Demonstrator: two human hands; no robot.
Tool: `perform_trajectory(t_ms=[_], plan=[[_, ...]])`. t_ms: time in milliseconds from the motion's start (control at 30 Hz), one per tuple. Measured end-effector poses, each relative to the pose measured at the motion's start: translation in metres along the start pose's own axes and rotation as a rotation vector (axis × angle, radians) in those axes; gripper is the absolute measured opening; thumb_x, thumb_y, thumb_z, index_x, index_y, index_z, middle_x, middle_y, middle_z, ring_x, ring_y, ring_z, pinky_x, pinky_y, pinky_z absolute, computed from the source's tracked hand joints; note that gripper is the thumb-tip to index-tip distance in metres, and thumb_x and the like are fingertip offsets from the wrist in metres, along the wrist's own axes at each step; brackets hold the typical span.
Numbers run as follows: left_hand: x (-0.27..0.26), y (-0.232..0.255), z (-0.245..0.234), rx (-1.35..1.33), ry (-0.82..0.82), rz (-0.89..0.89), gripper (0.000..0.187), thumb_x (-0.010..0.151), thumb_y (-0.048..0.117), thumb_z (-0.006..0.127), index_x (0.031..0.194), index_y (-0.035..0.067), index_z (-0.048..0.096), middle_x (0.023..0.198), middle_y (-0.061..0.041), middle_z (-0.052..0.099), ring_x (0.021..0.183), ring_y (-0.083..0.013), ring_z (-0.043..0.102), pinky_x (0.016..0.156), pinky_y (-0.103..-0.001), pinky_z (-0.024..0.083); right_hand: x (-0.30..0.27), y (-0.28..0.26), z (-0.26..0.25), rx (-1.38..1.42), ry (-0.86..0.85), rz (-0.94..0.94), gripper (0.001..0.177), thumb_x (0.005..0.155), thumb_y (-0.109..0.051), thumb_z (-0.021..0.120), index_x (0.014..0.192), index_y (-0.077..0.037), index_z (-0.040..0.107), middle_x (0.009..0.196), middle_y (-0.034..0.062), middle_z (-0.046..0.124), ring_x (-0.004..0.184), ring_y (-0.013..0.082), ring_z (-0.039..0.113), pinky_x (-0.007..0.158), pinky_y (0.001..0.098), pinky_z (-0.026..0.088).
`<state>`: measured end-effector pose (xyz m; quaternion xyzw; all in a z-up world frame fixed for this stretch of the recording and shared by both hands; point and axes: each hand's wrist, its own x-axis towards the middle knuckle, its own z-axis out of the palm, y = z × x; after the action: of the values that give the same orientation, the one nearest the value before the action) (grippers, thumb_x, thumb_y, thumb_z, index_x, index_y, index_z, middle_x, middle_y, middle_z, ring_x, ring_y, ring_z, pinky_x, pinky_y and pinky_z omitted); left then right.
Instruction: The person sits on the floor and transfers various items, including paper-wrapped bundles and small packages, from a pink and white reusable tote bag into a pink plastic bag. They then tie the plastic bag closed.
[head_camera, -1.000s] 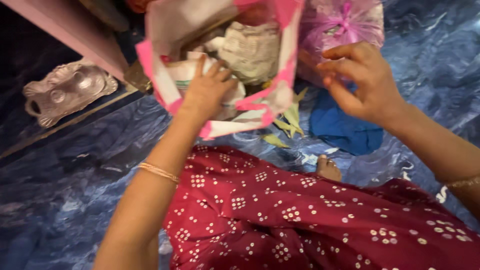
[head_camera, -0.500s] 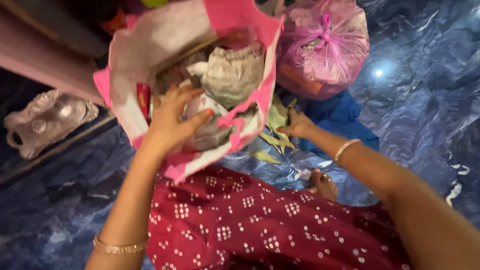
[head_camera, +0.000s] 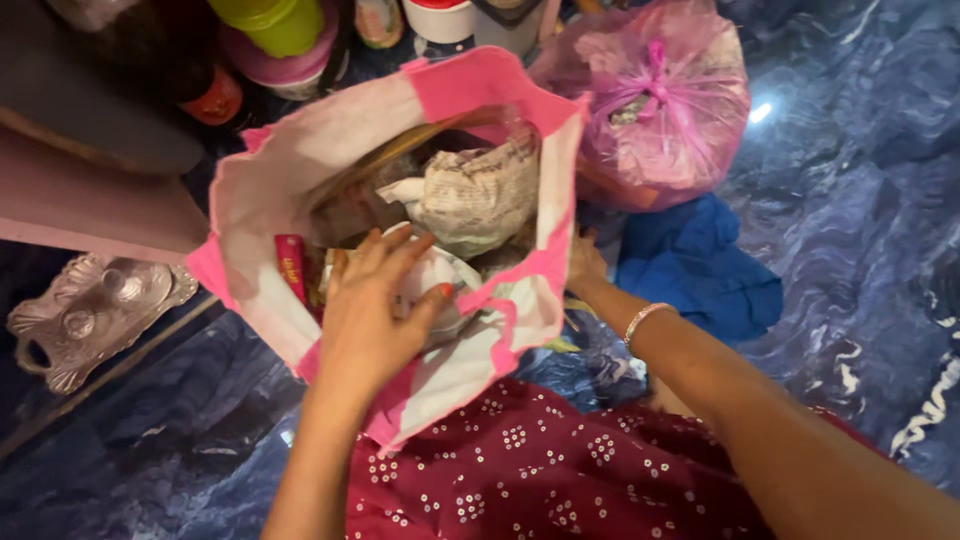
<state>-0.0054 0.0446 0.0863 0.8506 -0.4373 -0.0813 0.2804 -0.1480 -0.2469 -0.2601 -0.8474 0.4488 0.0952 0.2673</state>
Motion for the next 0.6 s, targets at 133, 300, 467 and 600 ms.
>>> perform_trajectory(t_ms=[133,300,467,600], plan=[[-0.010,0.008,-0.007,0.048,0.023,0.022,0.056,0.081,0.032,0.076,0.133,0.012,0.066,0.145,-0.015,0.057,0.141,-0.0403,0.044,0.118,-0.060,0.022,0.028,0.033,0.016,-0.101,0.001,-0.250,0.057,0.081,-0.059,0.072,0.121,-0.019,0.072,0.118,0.0150,0.073,0.108,0.0337,0.071,0.092,0.0456,0.057],[-0.023,0.013,-0.027,0.063,0.055,0.058,0.057,0.080,0.029,0.077,0.132,0.009,0.065,0.143,-0.017,0.057,0.138,-0.0409,0.046,0.116,-0.055,0.028,0.030,0.027,-0.040,0.076,-0.003,-0.149,0.065,0.075,-0.050,0.082,0.124,-0.011,0.065,0.109,0.0193,0.072,0.100,0.0358,0.068,0.081,0.0466,0.054],[-0.041,0.021,-0.039,0.000,0.100,0.039,0.054,0.081,0.026,0.076,0.131,0.009,0.066,0.134,-0.013,0.064,0.126,-0.0352,0.057,0.107,-0.045,0.044,-0.026,0.006,-0.125,0.374,-0.040,-0.135,0.067,0.073,-0.017,0.079,0.135,-0.008,0.054,0.105,0.0167,0.069,0.086,0.0313,0.065,0.072,0.0447,0.052],[-0.046,0.025,-0.039,-0.001,0.144,0.061,0.052,0.081,0.025,0.077,0.129,0.009,0.067,0.130,-0.012,0.066,0.121,-0.0341,0.060,0.102,-0.045,0.047,-0.078,-0.006,-0.185,0.770,-0.149,-0.289,0.076,0.066,0.003,0.066,0.139,-0.011,0.050,0.110,0.0000,0.066,0.095,0.0144,0.062,0.078,0.0307,0.051]])
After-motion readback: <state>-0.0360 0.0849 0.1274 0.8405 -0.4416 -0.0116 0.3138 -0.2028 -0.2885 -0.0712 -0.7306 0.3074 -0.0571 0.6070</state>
